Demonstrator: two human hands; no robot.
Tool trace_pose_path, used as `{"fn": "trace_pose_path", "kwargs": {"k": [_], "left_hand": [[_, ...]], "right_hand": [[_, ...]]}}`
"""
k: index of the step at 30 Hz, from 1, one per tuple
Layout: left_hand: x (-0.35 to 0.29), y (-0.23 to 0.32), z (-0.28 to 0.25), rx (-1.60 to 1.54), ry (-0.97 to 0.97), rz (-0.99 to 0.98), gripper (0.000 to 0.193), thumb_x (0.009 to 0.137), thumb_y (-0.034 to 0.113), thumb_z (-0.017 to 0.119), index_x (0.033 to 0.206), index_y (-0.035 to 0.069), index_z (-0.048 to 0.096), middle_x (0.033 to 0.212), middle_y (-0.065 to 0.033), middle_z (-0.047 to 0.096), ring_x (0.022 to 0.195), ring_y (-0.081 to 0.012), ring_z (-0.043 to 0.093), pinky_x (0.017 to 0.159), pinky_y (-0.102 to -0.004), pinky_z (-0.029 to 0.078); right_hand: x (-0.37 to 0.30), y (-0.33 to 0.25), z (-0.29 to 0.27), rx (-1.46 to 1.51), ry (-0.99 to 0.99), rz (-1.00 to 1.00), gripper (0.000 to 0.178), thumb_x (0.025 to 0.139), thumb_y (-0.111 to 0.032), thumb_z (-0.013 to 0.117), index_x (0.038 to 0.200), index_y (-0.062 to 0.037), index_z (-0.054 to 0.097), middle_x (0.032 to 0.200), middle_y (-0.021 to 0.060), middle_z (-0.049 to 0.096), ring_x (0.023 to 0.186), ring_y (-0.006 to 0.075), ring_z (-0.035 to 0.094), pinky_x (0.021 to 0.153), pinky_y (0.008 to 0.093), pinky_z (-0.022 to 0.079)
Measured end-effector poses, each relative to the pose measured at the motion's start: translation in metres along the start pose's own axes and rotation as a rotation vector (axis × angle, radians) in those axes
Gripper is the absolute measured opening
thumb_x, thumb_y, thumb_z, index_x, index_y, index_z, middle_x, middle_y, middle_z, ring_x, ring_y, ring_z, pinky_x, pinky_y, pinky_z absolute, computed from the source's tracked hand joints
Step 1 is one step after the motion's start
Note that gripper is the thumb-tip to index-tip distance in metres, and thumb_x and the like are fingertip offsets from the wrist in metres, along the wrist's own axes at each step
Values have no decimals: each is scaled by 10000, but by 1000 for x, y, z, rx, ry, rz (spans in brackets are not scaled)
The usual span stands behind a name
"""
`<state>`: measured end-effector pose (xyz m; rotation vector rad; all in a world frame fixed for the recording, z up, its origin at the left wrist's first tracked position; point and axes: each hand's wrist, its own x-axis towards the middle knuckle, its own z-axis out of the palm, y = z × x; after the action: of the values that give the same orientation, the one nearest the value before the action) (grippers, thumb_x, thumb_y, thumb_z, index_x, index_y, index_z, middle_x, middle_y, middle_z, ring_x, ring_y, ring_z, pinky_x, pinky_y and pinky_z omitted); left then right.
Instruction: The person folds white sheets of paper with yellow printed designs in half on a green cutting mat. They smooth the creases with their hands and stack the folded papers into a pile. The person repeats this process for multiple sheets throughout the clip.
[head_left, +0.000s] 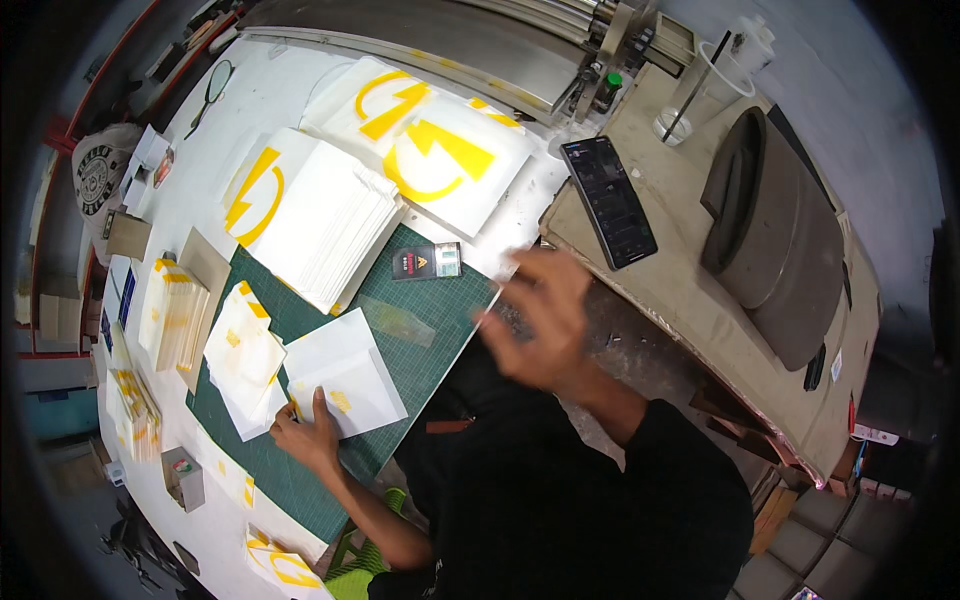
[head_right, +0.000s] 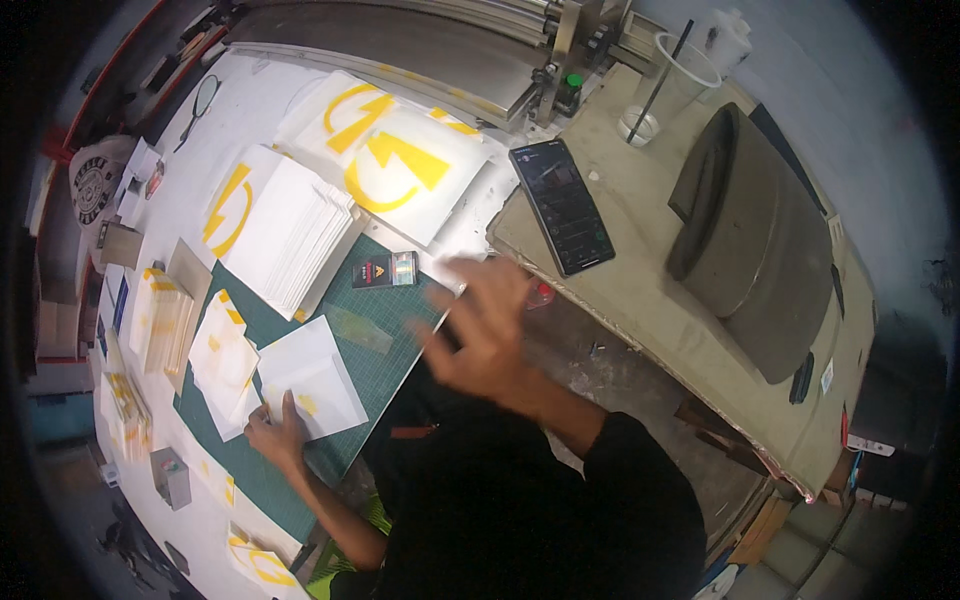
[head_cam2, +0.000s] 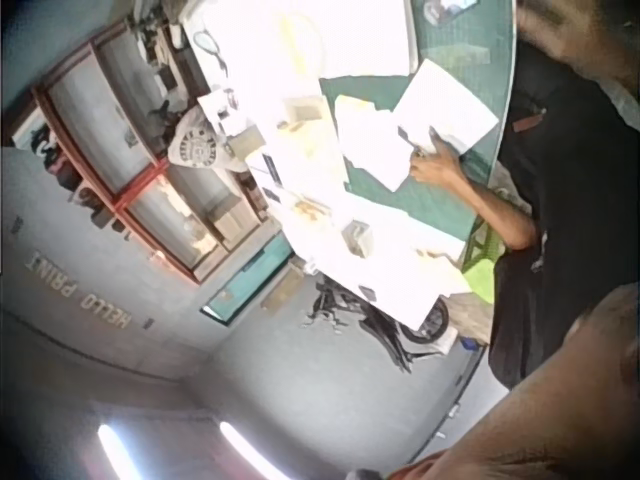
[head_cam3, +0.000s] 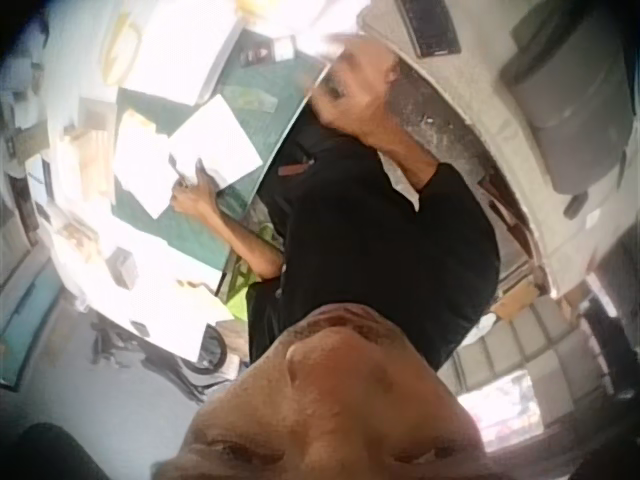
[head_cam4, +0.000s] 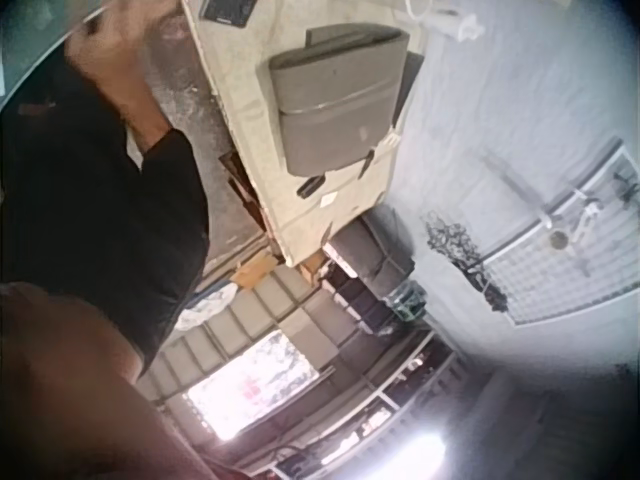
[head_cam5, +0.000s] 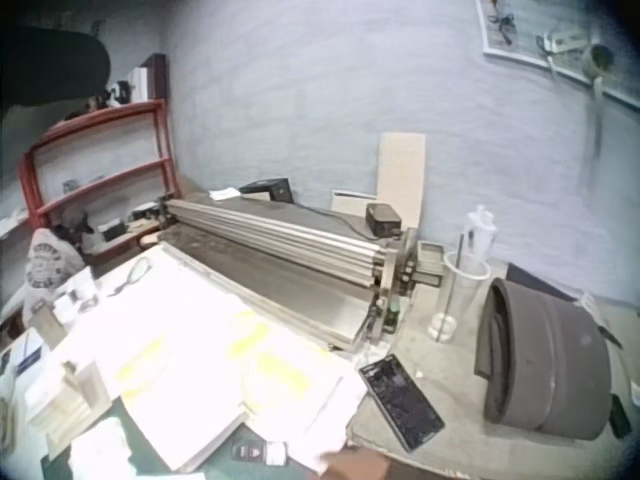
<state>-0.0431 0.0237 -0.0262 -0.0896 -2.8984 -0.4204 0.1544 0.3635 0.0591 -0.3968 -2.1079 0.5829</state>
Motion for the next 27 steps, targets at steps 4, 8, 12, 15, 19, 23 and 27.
{"fn": "trace_pose_path", "kwargs": {"k": [4,8,12,15,19,23,27], "left_hand": [[1,6,-2,-14,-33,23,650,782,502,875,1031,-66,678,1052,-268,614,960,-418,612,827,-527,515],[3,10,-3,-92,-64,-63,566,774,420,903,996,-50,679,944,-186,634,828,-329,615,754,-466,521],[2,18,-9,-300,-31,-100,480,743,308,945,947,-33,676,831,-73,604,693,-212,547,661,-367,497],[6,1,-7,-399,-115,-162,493,735,273,953,999,-28,665,811,-42,583,676,-178,520,639,-332,479],[11,-13,-8,-335,-253,-178,591,747,319,942,1107,-43,644,866,-75,617,729,-192,554,689,-336,505],[0,24,-17,-132,-74,-131,694,721,387,946,1161,-57,644,920,-126,655,815,-254,630,756,-378,543],[-3,29,-17,-54,-117,-157,774,678,422,964,1196,-55,642,992,-178,692,914,-315,681,805,-412,562]], "right_hand": [[-27,-50,38,227,-140,6,327,818,-215,832,1055,-27,709,1272,161,634,1227,332,589,1115,566,332],[-42,-77,58,380,-214,39,322,835,-244,827,1059,-44,711,1287,139,620,1245,314,589,1136,574,314],[-55,-80,64,440,-286,48,291,892,-223,769,1090,-29,680,1270,154,595,1254,320,549,1146,598,294],[-62,-78,67,448,-314,75,287,895,-211,766,1091,-20,679,1249,155,603,1238,324,556,1138,581,311],[-66,-76,75,483,-331,105,284,895,-196,766,1097,-15,681,1232,157,612,1221,330,562,1118,561,338],[-65,-75,79,505,-332,103,287,890,-187,769,1104,-16,685,1228,153,616,1217,330,563,1100,545,358],[-60,-77,76,465,-308,83,295,856,-171,810,1085,-24,696,1216,134,643,1162,314,603,1047,502,408]]}}
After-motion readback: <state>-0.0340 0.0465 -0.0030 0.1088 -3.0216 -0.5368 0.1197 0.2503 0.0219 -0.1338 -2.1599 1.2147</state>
